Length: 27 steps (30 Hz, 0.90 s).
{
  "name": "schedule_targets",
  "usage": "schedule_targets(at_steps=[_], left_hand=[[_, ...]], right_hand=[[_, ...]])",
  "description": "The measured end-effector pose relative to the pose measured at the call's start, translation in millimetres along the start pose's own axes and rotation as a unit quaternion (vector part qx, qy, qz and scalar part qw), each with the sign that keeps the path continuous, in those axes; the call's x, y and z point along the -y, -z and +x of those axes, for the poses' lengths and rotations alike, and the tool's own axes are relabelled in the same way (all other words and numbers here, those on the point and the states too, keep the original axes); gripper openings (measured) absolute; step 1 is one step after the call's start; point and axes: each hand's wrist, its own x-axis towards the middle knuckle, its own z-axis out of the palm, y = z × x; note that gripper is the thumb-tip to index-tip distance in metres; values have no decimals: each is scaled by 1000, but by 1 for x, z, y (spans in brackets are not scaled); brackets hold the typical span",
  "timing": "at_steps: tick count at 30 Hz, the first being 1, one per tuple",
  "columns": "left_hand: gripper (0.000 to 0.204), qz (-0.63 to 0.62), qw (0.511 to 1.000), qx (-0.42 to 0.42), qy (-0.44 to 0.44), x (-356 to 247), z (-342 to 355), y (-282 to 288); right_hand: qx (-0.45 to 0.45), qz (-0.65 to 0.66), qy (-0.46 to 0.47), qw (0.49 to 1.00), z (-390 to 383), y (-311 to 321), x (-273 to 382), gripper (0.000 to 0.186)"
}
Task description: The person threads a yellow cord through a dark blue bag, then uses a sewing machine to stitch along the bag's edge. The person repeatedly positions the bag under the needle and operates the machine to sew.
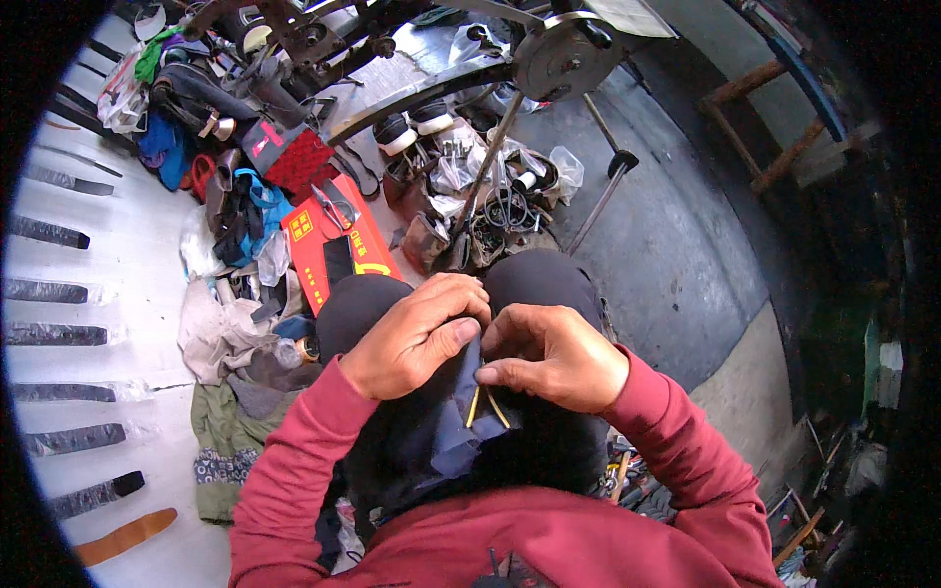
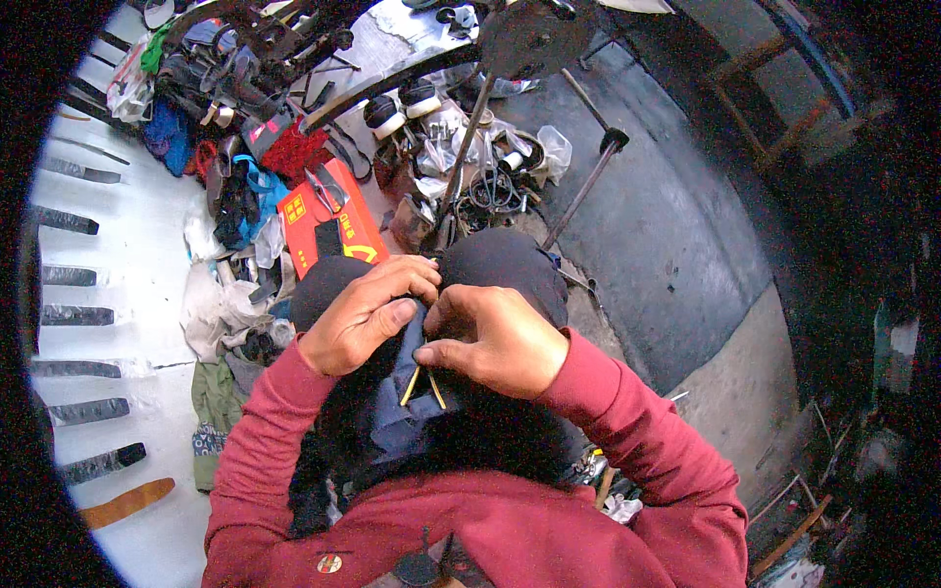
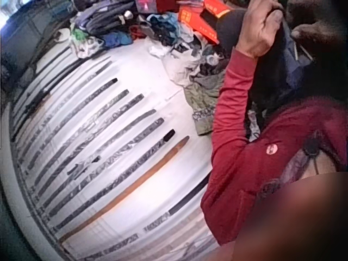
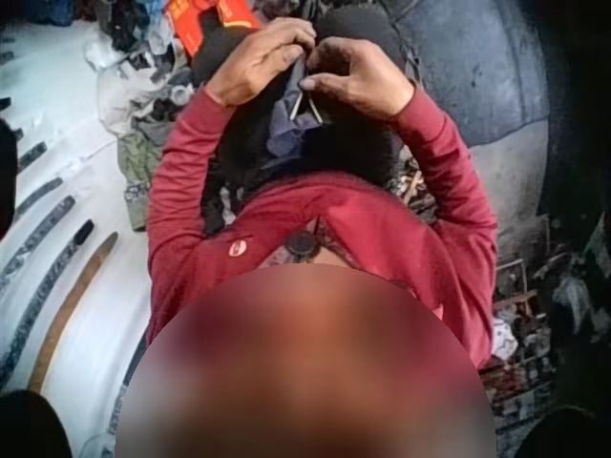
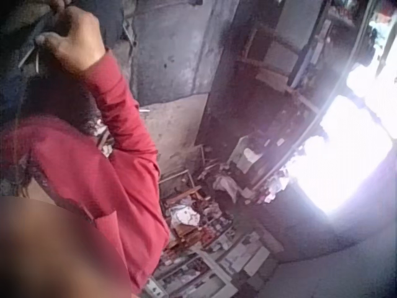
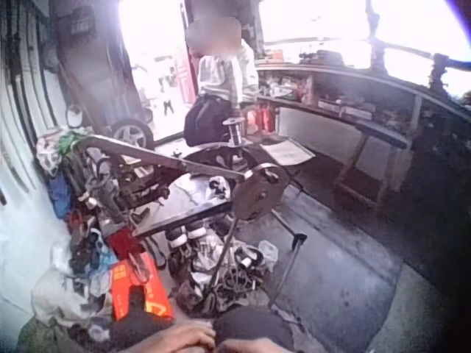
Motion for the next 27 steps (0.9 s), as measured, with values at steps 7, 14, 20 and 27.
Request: schedule_targets(at_steps=[7, 14, 20, 27], left_hand=[[27, -20, 1000, -10, -2, 2, -3, -1], [29, -30, 999, -12, 43, 0, -10, 5], [29, -53, 997, -22, 57, -10, -13, 9], [27, 28, 999, 18, 5, -7, -10, 19]], right_hand=[[-13, 63, -40, 997, 4, -11, -7, 35], [5, 61, -83, 995, 8, -16, -1, 33], [33, 136, -92, 986, 14, -19, 2, 30], [-22, 132, -41, 990, 12, -27, -2, 23]])
